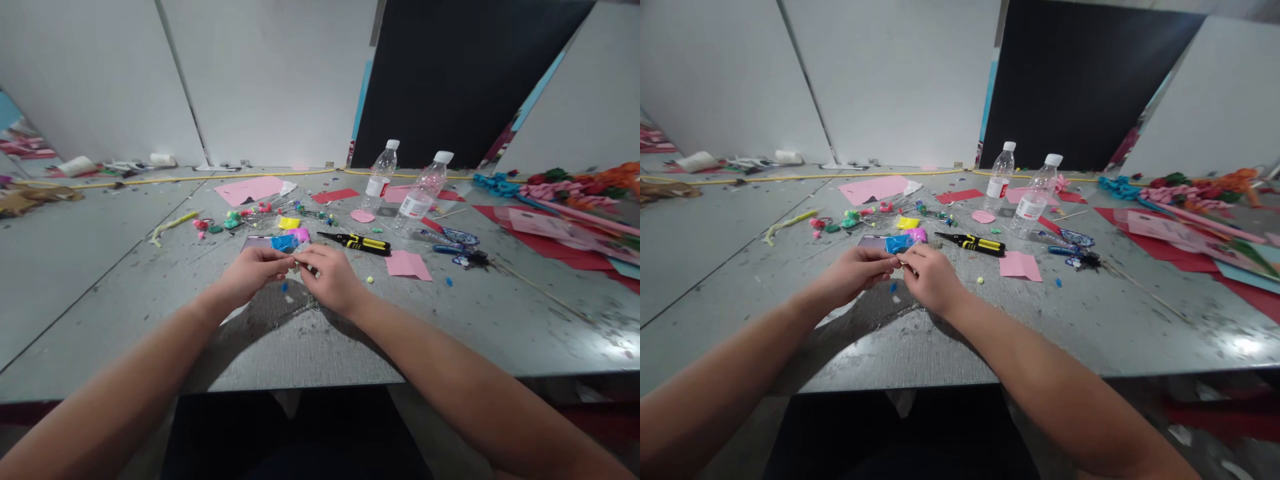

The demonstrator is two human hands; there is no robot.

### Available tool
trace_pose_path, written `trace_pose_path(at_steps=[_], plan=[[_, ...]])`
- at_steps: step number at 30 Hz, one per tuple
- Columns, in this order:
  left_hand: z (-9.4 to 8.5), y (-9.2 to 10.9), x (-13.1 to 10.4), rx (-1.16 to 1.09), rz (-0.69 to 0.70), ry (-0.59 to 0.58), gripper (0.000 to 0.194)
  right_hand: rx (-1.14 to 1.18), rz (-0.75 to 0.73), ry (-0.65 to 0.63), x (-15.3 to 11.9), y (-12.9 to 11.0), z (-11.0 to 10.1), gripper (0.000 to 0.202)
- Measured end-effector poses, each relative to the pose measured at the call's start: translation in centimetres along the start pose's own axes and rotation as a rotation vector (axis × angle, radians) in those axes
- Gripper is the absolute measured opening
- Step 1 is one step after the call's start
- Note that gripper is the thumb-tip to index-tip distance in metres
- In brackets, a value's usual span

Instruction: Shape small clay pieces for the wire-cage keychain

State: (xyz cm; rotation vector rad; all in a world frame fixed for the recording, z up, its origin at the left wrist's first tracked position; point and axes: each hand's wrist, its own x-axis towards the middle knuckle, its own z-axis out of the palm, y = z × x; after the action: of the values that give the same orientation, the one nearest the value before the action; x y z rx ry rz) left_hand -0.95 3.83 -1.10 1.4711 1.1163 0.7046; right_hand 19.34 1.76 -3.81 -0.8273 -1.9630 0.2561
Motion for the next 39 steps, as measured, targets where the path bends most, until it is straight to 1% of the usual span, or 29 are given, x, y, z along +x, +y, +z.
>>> trace_pose_path(at_steps=[4, 7, 9, 12, 18, 22, 28, 32, 36, 39], plan=[[-0.09, -0.11, 0.08, 0.029, 0.005, 0.008, 0.032, 0.024, 0.037, 0.023, 0.04, -0.14, -0.12, 0.021], [0.07, -0.02, 0.02, 0.023, 0.015, -0.009, 0.032, 0.028, 0.052, 0.031, 0.09, -0.19, -0.5, 0.011], [0.2, 0.1, -0.08, 0.012, 0.022, -0.018, 0.032, 0.019, 0.049, 0.037, 0.11, -0.12, -0.7, 0.008], [0.26, 0.22, -0.21, 0.004, 0.028, -0.021, 0.033, -0.005, 0.023, 0.036, 0.09, 0.03, -0.72, 0.009], [0.21, 0.22, -0.22, -0.019, 0.01, -0.018, 0.035, -0.033, -0.039, 0.019, -0.04, 0.09, -0.29, 0.019], [0.31, 0.42, -0.37, -0.041, -0.014, -0.05, 0.034, 0.001, -0.04, 0.041, -0.05, -0.04, -0.25, 0.019], [0.15, 0.47, -0.5, -0.02, -0.038, -0.066, 0.035, 0.139, 0.011, 0.036, 0.03, -0.1, -0.16, 0.013], [0.1, 0.5, -0.49, -0.009, -0.051, -0.075, 0.034, 0.214, 0.093, 0.036, -0.01, -0.11, -0.05, 0.01], [0.04, 0.65, -0.47, -0.034, -0.055, -0.082, 0.034, 0.231, 0.155, 0.052, -0.07, -0.14, -0.11, 0.01], [-0.02, 0.72, -0.5, -0.062, -0.043, -0.081, 0.034, 0.203, 0.156, 0.08, -0.02, -0.25, -0.24, 0.006]])
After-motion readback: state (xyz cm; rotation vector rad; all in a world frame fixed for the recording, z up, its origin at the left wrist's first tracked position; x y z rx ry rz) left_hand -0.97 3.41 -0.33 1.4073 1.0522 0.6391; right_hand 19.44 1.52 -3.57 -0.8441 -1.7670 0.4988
